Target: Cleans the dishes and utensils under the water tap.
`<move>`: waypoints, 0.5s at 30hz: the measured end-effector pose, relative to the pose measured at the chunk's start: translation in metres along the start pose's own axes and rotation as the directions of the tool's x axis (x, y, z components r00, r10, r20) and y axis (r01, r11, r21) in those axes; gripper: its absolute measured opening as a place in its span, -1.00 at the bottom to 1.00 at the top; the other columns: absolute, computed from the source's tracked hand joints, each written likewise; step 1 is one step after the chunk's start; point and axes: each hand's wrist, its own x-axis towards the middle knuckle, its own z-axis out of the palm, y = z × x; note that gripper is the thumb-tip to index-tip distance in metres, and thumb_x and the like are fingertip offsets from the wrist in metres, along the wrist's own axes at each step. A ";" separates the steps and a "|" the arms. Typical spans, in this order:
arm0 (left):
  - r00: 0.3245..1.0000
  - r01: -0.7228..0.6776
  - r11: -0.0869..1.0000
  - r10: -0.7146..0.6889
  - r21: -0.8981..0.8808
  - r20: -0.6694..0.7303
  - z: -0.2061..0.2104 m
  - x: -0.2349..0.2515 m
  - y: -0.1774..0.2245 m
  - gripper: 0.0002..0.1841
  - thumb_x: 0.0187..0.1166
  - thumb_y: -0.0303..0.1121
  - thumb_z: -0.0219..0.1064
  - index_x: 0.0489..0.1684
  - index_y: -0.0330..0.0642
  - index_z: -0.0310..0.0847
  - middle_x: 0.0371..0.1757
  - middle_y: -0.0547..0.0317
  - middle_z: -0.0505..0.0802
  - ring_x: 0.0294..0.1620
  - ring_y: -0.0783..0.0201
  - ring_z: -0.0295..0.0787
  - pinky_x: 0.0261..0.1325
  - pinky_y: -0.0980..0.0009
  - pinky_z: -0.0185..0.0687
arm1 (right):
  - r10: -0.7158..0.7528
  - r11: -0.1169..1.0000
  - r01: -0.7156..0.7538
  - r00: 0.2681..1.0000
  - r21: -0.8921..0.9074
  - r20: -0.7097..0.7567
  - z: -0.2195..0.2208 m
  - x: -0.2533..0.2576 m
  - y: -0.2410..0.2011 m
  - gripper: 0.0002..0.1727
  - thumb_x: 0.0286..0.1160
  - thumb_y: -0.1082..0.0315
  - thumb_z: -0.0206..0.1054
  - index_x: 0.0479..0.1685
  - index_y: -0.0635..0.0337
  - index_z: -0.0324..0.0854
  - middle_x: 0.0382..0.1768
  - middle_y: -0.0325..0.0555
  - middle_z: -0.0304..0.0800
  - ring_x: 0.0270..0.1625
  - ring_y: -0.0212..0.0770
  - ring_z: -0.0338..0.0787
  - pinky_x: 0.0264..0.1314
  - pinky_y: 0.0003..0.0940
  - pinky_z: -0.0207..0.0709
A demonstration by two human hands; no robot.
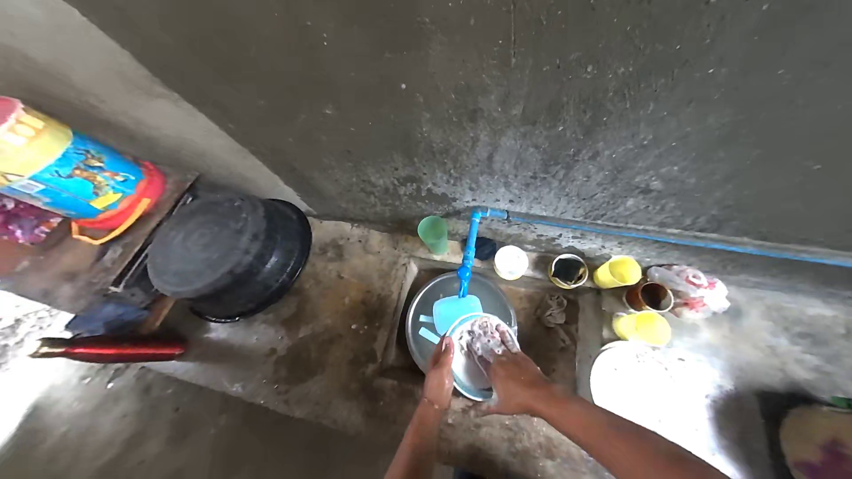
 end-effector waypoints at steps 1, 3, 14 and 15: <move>1.000 0.005 1.000 -0.005 -0.008 0.006 0.006 0.002 0.002 -0.48 0.88 -0.27 -0.19 0.66 -0.45 0.25 0.59 -0.22 0.54 0.55 0.28 0.51 0.62 0.36 0.37 | 0.000 1.000 0.000 1.000 0.022 -0.004 -0.002 0.000 -0.006 0.28 0.25 -0.59 0.27 0.89 0.15 0.03 0.85 0.31 -0.04 0.90 0.37 -0.19 0.86 0.39 -0.34; 0.998 0.042 0.999 -0.043 0.031 0.039 0.004 0.007 0.013 -0.51 0.90 -0.28 -0.15 0.63 -0.46 0.30 0.51 -0.22 0.61 0.47 0.25 0.58 0.57 0.32 0.44 | -0.070 0.996 0.070 0.998 0.051 0.005 0.003 -0.005 -0.013 0.08 0.41 -0.31 0.39 0.84 0.18 0.13 0.78 0.36 0.14 0.84 0.40 0.04 0.81 0.38 -0.05; 0.899 0.171 0.925 -0.288 0.340 0.330 -0.025 0.027 0.053 -0.56 0.86 -0.25 0.01 0.52 -0.36 0.46 0.35 -0.10 0.72 0.31 0.30 0.66 0.45 0.31 0.53 | -0.292 0.953 0.292 0.956 -0.084 0.012 0.032 -0.005 0.015 -0.47 0.67 0.38 0.23 0.65 0.13 0.47 0.63 0.33 0.44 0.74 0.38 0.32 0.75 0.34 0.15; 0.862 0.239 0.895 -0.374 0.375 0.343 -0.031 0.029 0.055 -0.55 0.85 -0.20 0.04 0.55 -0.28 0.44 0.30 -0.05 0.75 0.23 0.29 0.71 0.36 0.28 0.62 | -0.348 0.930 0.335 0.935 -0.153 -0.064 0.039 -0.008 0.025 -0.56 0.67 0.46 0.17 0.51 0.12 0.61 0.50 0.29 0.60 0.61 0.36 0.51 0.62 0.33 0.35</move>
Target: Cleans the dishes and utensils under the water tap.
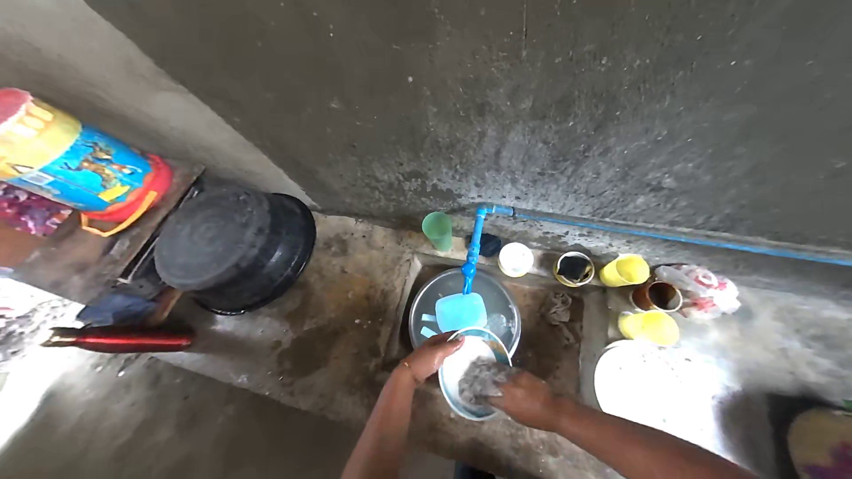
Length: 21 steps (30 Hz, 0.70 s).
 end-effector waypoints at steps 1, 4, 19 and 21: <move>0.996 0.087 0.995 -0.087 -0.041 0.003 0.000 0.000 0.001 -0.53 0.84 -0.16 0.06 0.61 -0.21 0.38 0.28 -0.08 0.75 0.19 0.19 0.74 0.26 0.20 0.67 | -0.035 0.998 0.027 0.992 -0.061 -0.120 0.004 -0.003 0.005 -0.63 0.63 0.50 0.20 0.32 0.15 0.72 0.34 0.25 0.74 0.46 0.32 0.67 0.48 0.29 0.52; 0.960 0.025 0.966 -0.095 -0.257 -0.265 0.039 0.006 -0.004 -0.44 0.73 -0.28 0.16 0.72 -0.12 0.18 0.29 -0.19 0.72 0.16 0.03 0.75 0.11 0.09 0.71 | 0.129 0.992 -0.121 0.940 0.044 -0.317 -0.015 0.007 -0.014 -0.67 0.50 0.52 0.32 0.22 0.35 0.74 0.20 0.34 0.80 0.35 0.34 0.75 0.43 0.23 0.56; 0.894 -0.253 0.952 0.164 -0.170 -0.416 0.065 0.012 -0.031 -0.49 0.90 -0.29 -0.13 0.74 -0.37 0.18 0.66 -0.26 0.48 0.62 0.12 0.46 0.67 0.21 0.32 | 0.306 0.946 -0.218 0.846 0.241 -0.437 0.015 0.019 -0.043 -0.63 0.63 0.37 0.25 0.28 0.39 0.71 0.32 0.32 0.76 0.43 0.27 0.74 0.49 0.11 0.57; 0.961 -0.160 0.980 0.126 -0.119 -0.248 0.036 0.002 -0.030 -0.50 0.91 -0.24 -0.14 0.68 -0.36 0.26 0.53 -0.21 0.60 0.48 0.21 0.59 0.56 0.26 0.47 | 0.214 0.973 -0.204 0.973 0.105 -0.092 0.005 0.004 -0.019 -0.38 0.69 0.06 0.24 0.62 0.25 0.47 0.69 0.26 0.39 0.78 0.28 0.29 0.79 0.30 0.07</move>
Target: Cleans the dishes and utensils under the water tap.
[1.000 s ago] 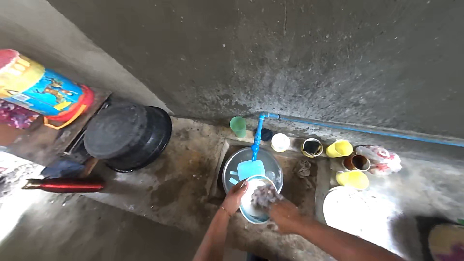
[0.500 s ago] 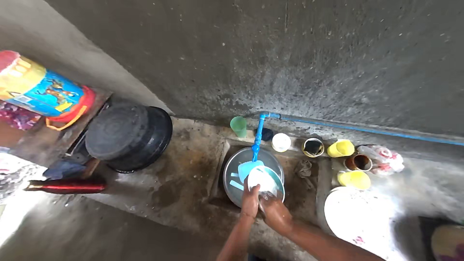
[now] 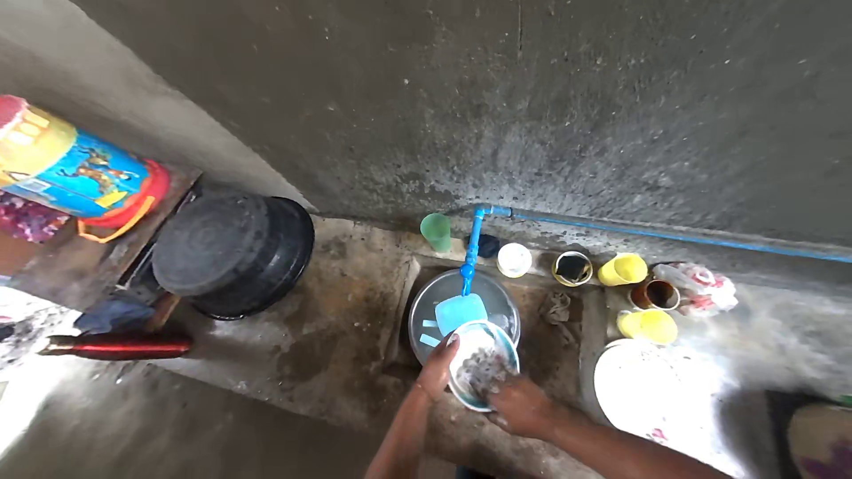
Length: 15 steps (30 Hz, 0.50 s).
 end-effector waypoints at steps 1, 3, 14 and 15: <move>0.995 0.032 0.998 -0.036 0.051 0.089 -0.010 0.002 0.005 -0.50 0.90 -0.23 -0.13 0.66 -0.36 0.28 0.50 -0.20 0.62 0.45 0.21 0.60 0.54 0.25 0.49 | 0.007 0.999 -0.002 0.993 -0.044 0.114 -0.007 0.002 0.012 -0.15 0.57 -0.07 0.35 0.78 0.21 0.26 0.86 0.21 0.03 0.91 0.26 -0.11 0.89 0.34 -0.41; 0.978 0.070 0.990 -0.092 0.122 0.189 -0.012 0.005 0.011 -0.49 0.89 -0.21 -0.11 0.66 -0.36 0.30 0.52 -0.21 0.60 0.48 0.18 0.57 0.57 0.23 0.44 | 0.044 0.996 -0.027 0.976 -0.085 0.212 -0.015 0.009 0.018 0.11 0.22 0.08 0.62 0.86 0.20 0.10 0.90 0.26 -0.18 0.93 0.30 -0.32 0.84 0.41 -0.67; 0.982 0.141 0.726 -0.016 -0.673 0.189 0.010 0.013 -0.036 -0.14 0.71 0.37 -0.54 0.43 -0.07 0.48 0.05 0.01 0.88 0.04 0.12 0.87 0.04 0.15 0.83 | 0.439 0.302 0.241 0.824 0.922 -0.359 -0.046 0.011 -0.011 -0.78 0.40 0.38 0.51 -0.11 0.33 0.71 -0.29 -0.19 0.85 -0.22 -0.42 0.82 -0.01 -0.40 0.77; 0.989 0.124 0.721 -0.033 -0.682 0.145 0.016 0.013 -0.039 -0.18 0.73 0.35 -0.50 0.46 -0.07 0.45 0.08 -0.01 0.88 0.05 0.10 0.87 0.01 0.16 0.84 | 0.529 0.202 0.238 0.790 0.950 -0.310 -0.052 0.017 0.001 -0.80 0.40 0.39 0.52 -0.14 0.32 0.70 -0.32 -0.18 0.83 -0.26 -0.39 0.81 -0.06 -0.37 0.77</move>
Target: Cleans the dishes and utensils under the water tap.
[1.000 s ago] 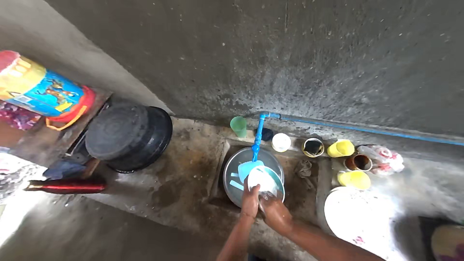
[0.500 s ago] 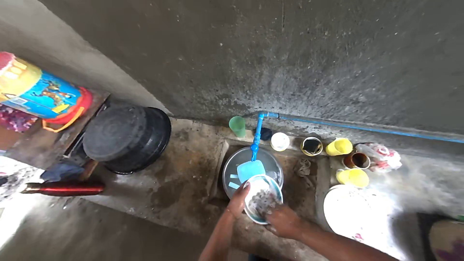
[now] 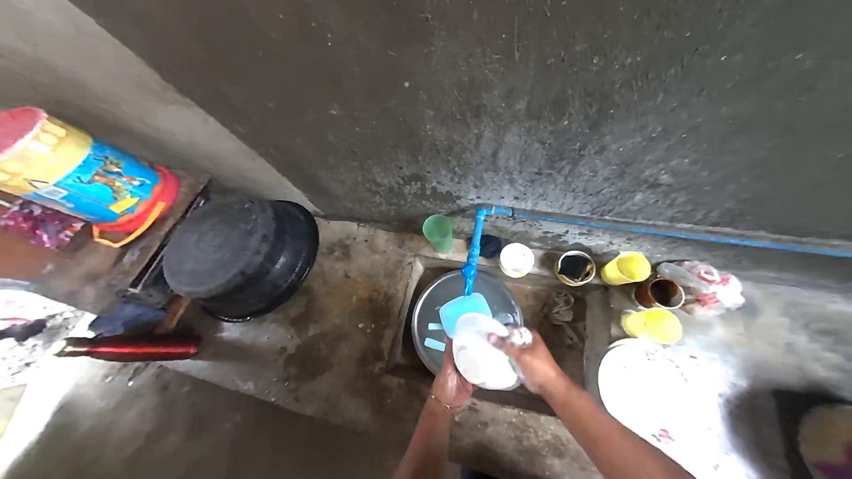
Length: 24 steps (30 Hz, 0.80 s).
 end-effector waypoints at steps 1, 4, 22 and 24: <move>0.998 -0.020 1.000 0.020 0.002 -0.059 0.002 0.000 -0.003 -0.26 0.79 0.27 -0.43 0.48 -0.09 0.42 0.10 -0.03 0.87 0.03 0.09 0.88 -0.01 0.17 0.84 | 0.051 0.999 -0.052 0.995 -0.008 -0.082 -0.011 0.013 -0.002 -0.78 0.44 0.35 0.53 -0.15 0.32 0.66 -0.34 -0.17 0.78 -0.29 -0.38 0.76 -0.10 -0.36 0.73; 0.953 -0.189 0.981 0.196 0.052 -0.232 0.017 0.000 0.005 -0.47 0.92 -0.04 -0.24 0.47 -0.27 0.42 0.14 -0.10 0.83 0.10 0.09 0.85 0.14 0.11 0.81 | 0.001 0.954 -0.084 0.961 -0.287 -0.278 -0.048 0.038 0.006 -0.71 0.40 0.26 0.59 -0.14 0.32 0.74 -0.29 -0.07 0.80 -0.24 -0.27 0.75 -0.06 -0.22 0.68; 0.794 -0.350 0.528 0.605 0.774 -0.054 0.089 -0.019 0.022 -0.63 0.78 -0.42 -0.06 0.00 -0.51 0.68 -0.21 0.07 0.80 -0.13 0.53 0.71 0.12 0.52 0.61 | -0.545 0.503 0.471 0.824 -0.725 0.158 0.010 -0.008 -0.002 -0.66 0.48 0.31 0.30 0.03 0.33 0.86 0.14 0.28 0.87 0.34 0.30 0.79 0.45 0.24 0.57; 0.813 -0.348 0.478 0.582 0.806 0.006 0.084 -0.023 0.025 -0.62 0.79 -0.44 -0.05 0.03 -0.55 0.69 -0.15 -0.03 0.84 -0.07 0.47 0.73 0.20 0.47 0.59 | -0.464 0.588 0.472 0.862 -0.657 0.204 0.006 -0.003 -0.005 -0.62 0.53 0.29 0.29 0.14 0.37 0.82 0.27 0.27 0.81 0.48 0.22 0.70 0.64 0.23 0.38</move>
